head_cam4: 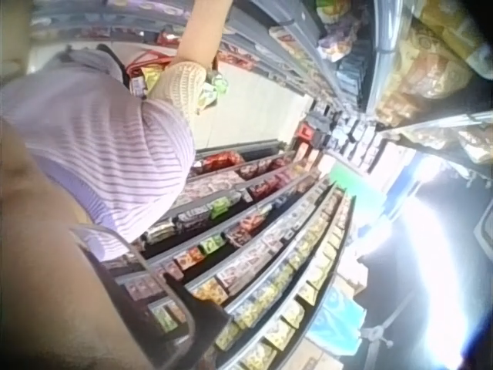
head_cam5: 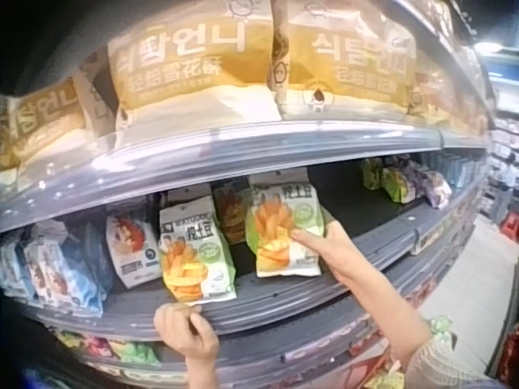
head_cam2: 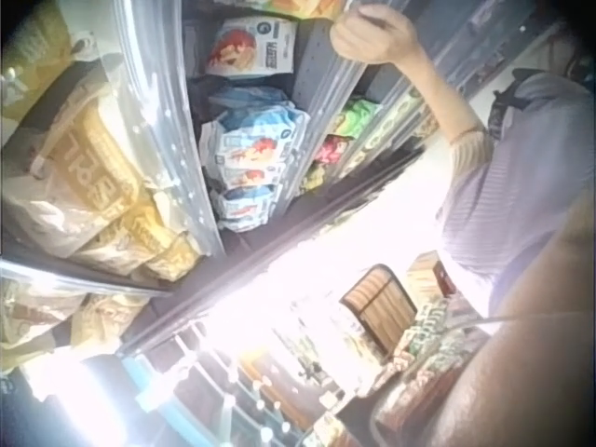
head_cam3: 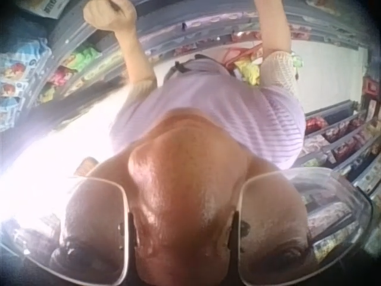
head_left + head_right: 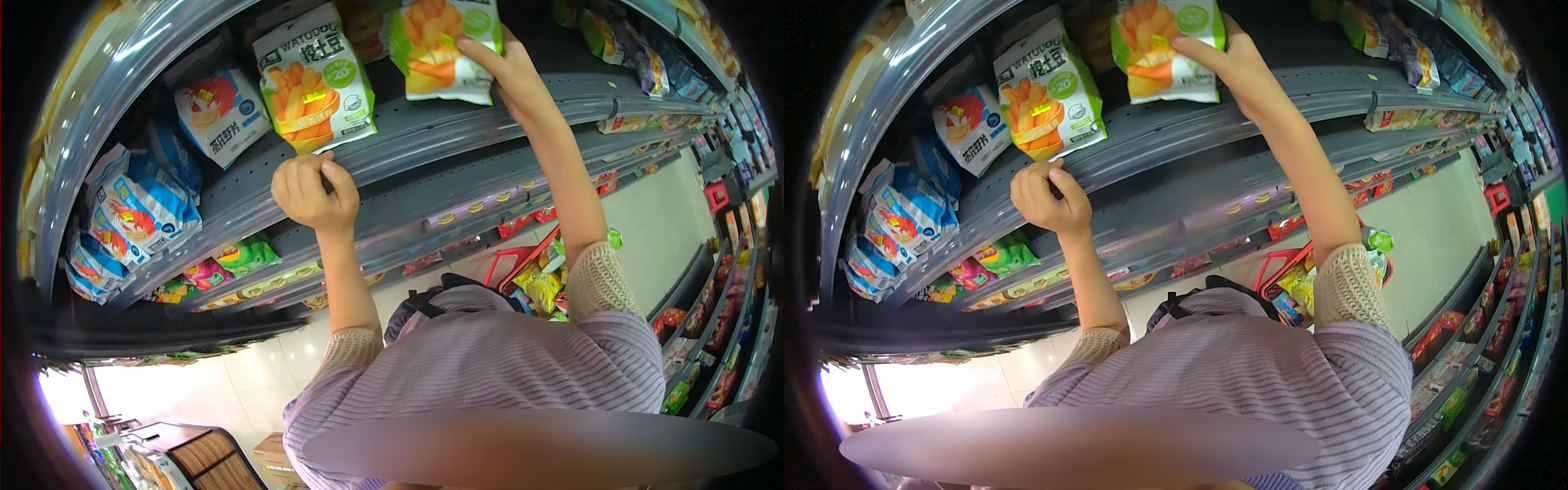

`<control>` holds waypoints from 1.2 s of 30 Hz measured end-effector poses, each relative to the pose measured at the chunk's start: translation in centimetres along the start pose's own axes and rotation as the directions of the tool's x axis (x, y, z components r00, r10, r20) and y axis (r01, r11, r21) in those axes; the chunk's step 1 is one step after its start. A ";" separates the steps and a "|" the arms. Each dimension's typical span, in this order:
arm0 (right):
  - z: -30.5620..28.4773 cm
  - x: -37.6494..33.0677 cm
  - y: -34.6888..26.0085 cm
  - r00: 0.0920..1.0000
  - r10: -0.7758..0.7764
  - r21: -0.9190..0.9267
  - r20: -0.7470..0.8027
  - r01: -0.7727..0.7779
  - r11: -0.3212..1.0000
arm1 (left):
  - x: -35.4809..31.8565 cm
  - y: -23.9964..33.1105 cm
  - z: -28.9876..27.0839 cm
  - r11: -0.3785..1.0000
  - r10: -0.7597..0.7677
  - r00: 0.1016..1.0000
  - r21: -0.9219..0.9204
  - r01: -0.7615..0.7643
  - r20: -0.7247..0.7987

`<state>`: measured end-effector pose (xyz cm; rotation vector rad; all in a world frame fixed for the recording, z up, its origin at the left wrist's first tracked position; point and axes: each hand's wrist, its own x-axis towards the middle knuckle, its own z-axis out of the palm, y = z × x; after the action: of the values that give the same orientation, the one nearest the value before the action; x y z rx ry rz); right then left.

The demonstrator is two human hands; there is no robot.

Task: Placing snack bags from a red basket onto supermarket shelves.

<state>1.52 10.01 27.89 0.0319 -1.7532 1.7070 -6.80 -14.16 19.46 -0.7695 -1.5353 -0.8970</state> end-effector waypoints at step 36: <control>-27.7 -45.7 13.3 0.227 0.639 -0.536 -0.735 -0.772 -0.342 | -0.1 -0.8 1.6 0.999 -0.008 0.993 0.044 0.013 -0.121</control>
<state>42.72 16.95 -7.98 -2.2261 -2.5418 0.7862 -8.24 -13.20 19.14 -0.6634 -1.4490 -0.8975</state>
